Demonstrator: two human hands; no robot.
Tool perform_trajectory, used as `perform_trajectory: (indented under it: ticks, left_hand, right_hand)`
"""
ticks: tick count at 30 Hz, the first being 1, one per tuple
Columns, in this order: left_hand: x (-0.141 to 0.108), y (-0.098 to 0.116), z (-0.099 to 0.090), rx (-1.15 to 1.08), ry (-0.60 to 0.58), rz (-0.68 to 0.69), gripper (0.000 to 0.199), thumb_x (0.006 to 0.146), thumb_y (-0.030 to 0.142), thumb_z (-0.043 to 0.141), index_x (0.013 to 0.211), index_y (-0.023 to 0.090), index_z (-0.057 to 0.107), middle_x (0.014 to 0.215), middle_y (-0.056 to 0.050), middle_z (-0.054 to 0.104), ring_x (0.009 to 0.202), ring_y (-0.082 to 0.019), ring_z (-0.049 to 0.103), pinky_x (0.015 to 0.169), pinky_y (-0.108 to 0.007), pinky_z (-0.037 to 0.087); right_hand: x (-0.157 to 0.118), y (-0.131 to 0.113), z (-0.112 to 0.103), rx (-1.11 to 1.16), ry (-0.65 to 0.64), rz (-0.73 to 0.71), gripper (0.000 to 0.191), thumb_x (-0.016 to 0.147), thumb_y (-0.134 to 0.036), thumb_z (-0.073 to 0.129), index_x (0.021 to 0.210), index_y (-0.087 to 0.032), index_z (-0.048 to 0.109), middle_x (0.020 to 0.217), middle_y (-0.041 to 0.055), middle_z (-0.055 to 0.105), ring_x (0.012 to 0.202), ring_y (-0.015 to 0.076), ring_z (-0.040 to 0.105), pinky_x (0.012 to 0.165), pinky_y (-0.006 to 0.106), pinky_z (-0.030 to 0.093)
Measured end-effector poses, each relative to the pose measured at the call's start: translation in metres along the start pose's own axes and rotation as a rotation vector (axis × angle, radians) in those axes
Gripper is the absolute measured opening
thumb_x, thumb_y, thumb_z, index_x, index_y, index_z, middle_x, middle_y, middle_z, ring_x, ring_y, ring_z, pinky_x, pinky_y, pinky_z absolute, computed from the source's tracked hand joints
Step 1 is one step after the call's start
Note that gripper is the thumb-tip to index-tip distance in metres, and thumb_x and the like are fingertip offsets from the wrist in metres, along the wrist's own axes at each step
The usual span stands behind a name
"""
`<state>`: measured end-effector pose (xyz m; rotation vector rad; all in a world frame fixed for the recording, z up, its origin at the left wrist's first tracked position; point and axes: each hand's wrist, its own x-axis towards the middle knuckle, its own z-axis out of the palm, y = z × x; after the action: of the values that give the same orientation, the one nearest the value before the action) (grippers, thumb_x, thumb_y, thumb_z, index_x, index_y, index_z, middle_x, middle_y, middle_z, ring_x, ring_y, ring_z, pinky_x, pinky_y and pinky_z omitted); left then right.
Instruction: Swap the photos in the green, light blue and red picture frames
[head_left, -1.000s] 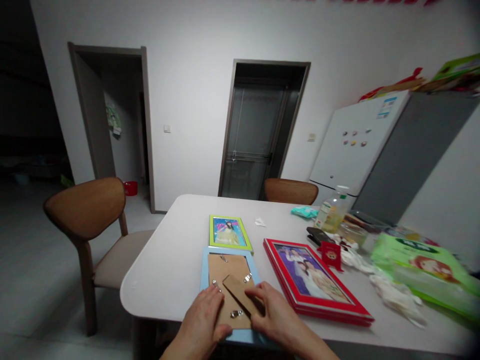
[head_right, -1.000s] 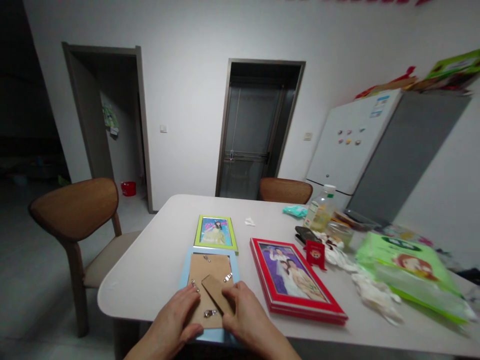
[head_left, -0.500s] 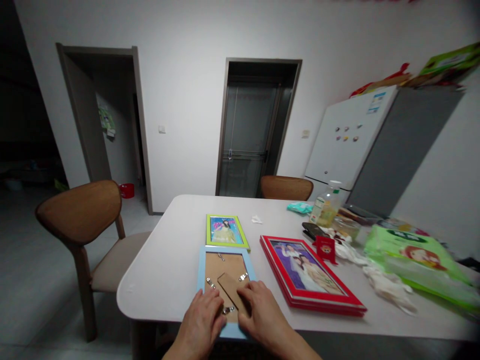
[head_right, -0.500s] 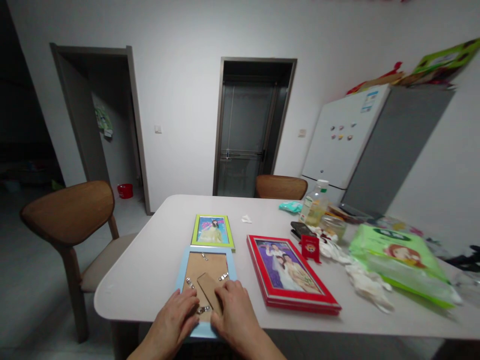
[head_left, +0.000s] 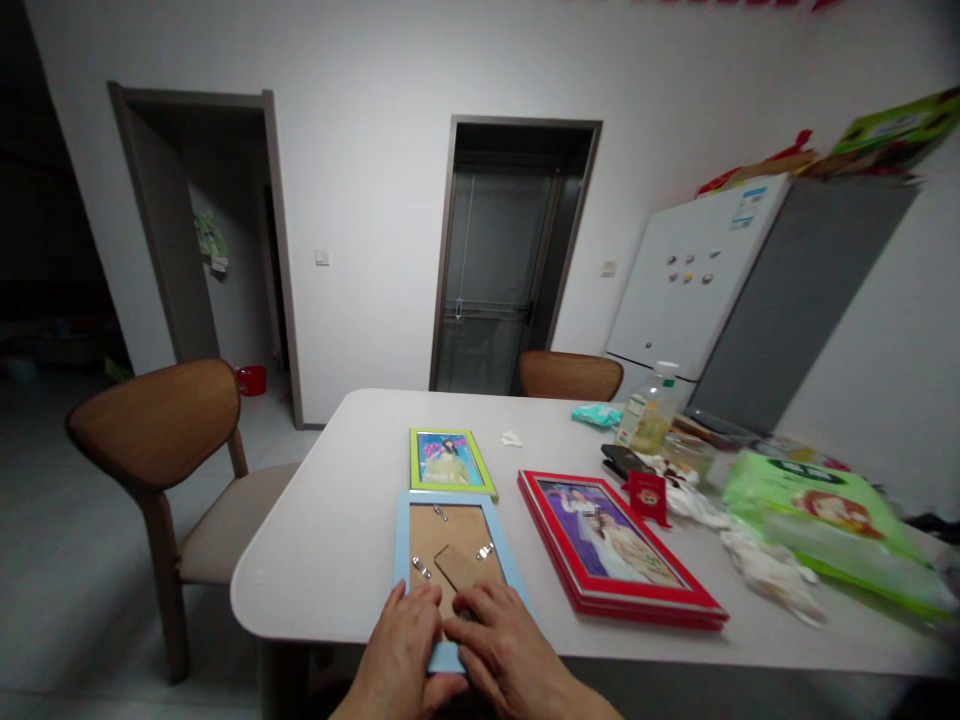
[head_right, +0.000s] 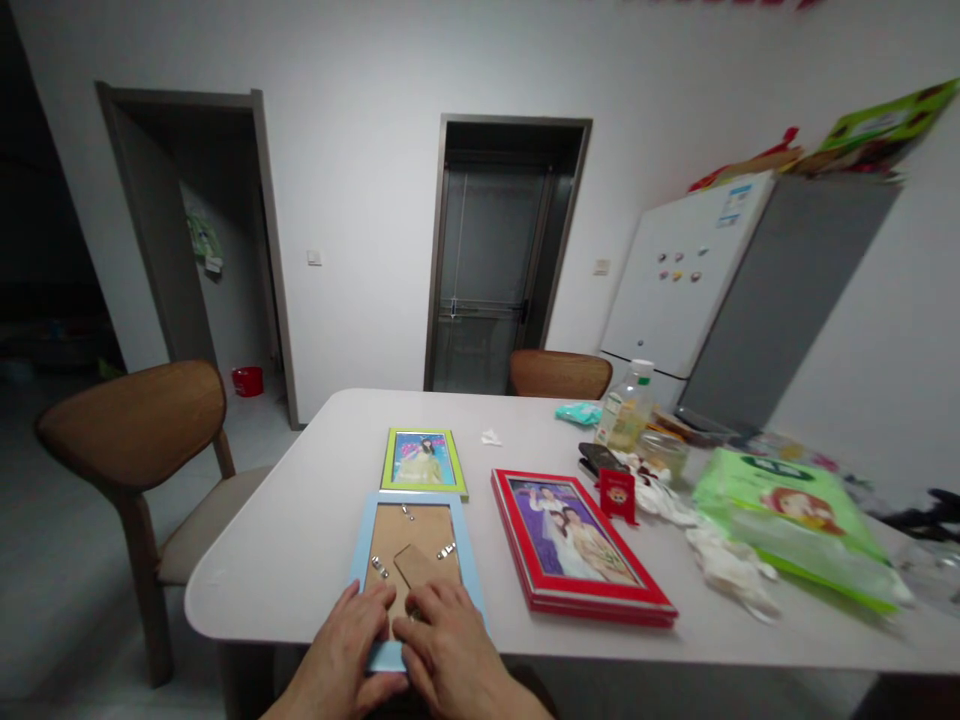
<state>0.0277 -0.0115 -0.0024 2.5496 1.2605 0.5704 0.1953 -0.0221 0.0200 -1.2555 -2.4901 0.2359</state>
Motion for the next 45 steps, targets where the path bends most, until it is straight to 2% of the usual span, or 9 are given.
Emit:
perform_trajectory:
  ticks: [9,12,16,18,21,30,37,41,45]
  left_hand:
    - [-0.002,-0.01,0.011,-0.02,0.07,0.034,0.064,0.054,0.024,0.073,0.109,0.011,0.044,0.108,-0.017,0.057,0.105,-0.028,0.049,0.094,-0.053,0.028]
    - [-0.001,-0.009,0.01,-0.017,0.07,0.03,0.064,0.052,0.023,0.074,0.108,0.009,0.045,0.106,-0.018,0.057,0.105,-0.029,0.049,0.094,-0.054,0.028]
    - [0.0,-0.008,0.008,-0.015,0.083,0.029,0.063,0.051,0.021,0.074,0.106,0.009,0.047,0.107,-0.019,0.057,0.105,-0.03,0.049,0.094,-0.055,0.028]
    - [0.0,-0.008,0.008,-0.017,0.086,0.029,0.065,0.051,0.021,0.074,0.108,0.008,0.045,0.11,-0.02,0.055,0.106,-0.031,0.048,0.093,-0.056,0.029]
    - [0.0,-0.008,0.007,-0.017,0.085,0.027,0.066,0.052,0.021,0.073,0.11,0.007,0.045,0.112,-0.021,0.054,0.106,-0.03,0.047,0.093,-0.056,0.029]
    - [0.0,-0.004,0.002,-0.025,0.05,-0.001,0.058,0.052,0.021,0.073,0.105,0.011,0.05,0.114,-0.019,0.053,0.108,-0.03,0.046,0.094,-0.055,0.028]
    - [0.0,-0.005,0.004,-0.037,0.013,-0.025,0.062,0.051,0.02,0.073,0.107,0.009,0.048,0.116,-0.02,0.051,0.111,-0.03,0.043,0.096,-0.054,0.025]
    - [0.001,-0.004,0.001,-0.06,0.006,-0.014,0.06,0.053,0.02,0.071,0.108,0.012,0.047,0.116,-0.018,0.052,0.11,-0.03,0.044,0.095,-0.056,0.024]
    - [0.002,-0.004,0.002,-0.085,0.057,0.001,0.065,0.053,0.018,0.07,0.112,0.015,0.042,0.116,-0.015,0.052,0.109,-0.029,0.045,0.094,-0.056,0.025]
  right_hand:
    - [-0.005,-0.004,-0.004,0.051,-0.007,-0.026,0.015,0.077,-0.021,0.043,0.081,-0.023,0.058,0.093,0.0015,0.051,0.089,0.0168,0.04,0.078,0.031,0.031]
    - [-0.001,0.003,-0.007,0.083,-0.003,-0.02,0.02,0.077,-0.021,0.043,0.092,-0.024,0.057,0.095,0.0026,0.052,0.09,0.0168,0.042,0.079,0.03,0.032]
    - [0.016,0.026,-0.007,-0.01,0.123,0.16,0.032,0.078,-0.021,0.04,0.109,-0.018,0.049,0.106,0.0093,0.048,0.094,0.0189,0.042,0.079,0.03,0.033]
    - [0.026,0.037,-0.005,-0.107,0.141,0.277,0.026,0.078,-0.022,0.039,0.098,-0.016,0.055,0.102,0.0104,0.05,0.091,0.0201,0.042,0.076,0.031,0.033]
    - [0.034,0.047,-0.001,-0.196,0.133,0.342,0.023,0.079,-0.024,0.037,0.079,-0.016,0.058,0.09,0.0094,0.054,0.084,0.0196,0.043,0.073,0.03,0.032]
    - [0.028,0.042,0.004,-0.243,0.146,0.289,0.025,0.08,-0.02,0.037,0.068,-0.016,0.059,0.078,0.0071,0.056,0.079,0.0168,0.044,0.073,0.027,0.029]
    - [0.036,0.041,0.001,-0.261,0.138,0.317,0.021,0.077,-0.021,0.041,0.069,-0.015,0.059,0.08,0.0085,0.056,0.081,0.0191,0.044,0.072,0.029,0.03]
    - [0.05,0.029,0.005,-0.102,0.131,0.184,0.018,0.077,-0.019,0.04,0.079,-0.016,0.058,0.093,0.0068,0.054,0.087,0.0162,0.044,0.075,0.026,0.03]
    - [0.067,0.017,0.017,-0.042,0.067,0.128,0.021,0.079,-0.019,0.039,0.076,-0.016,0.059,0.085,0.005,0.054,0.085,0.0155,0.044,0.075,0.026,0.03]
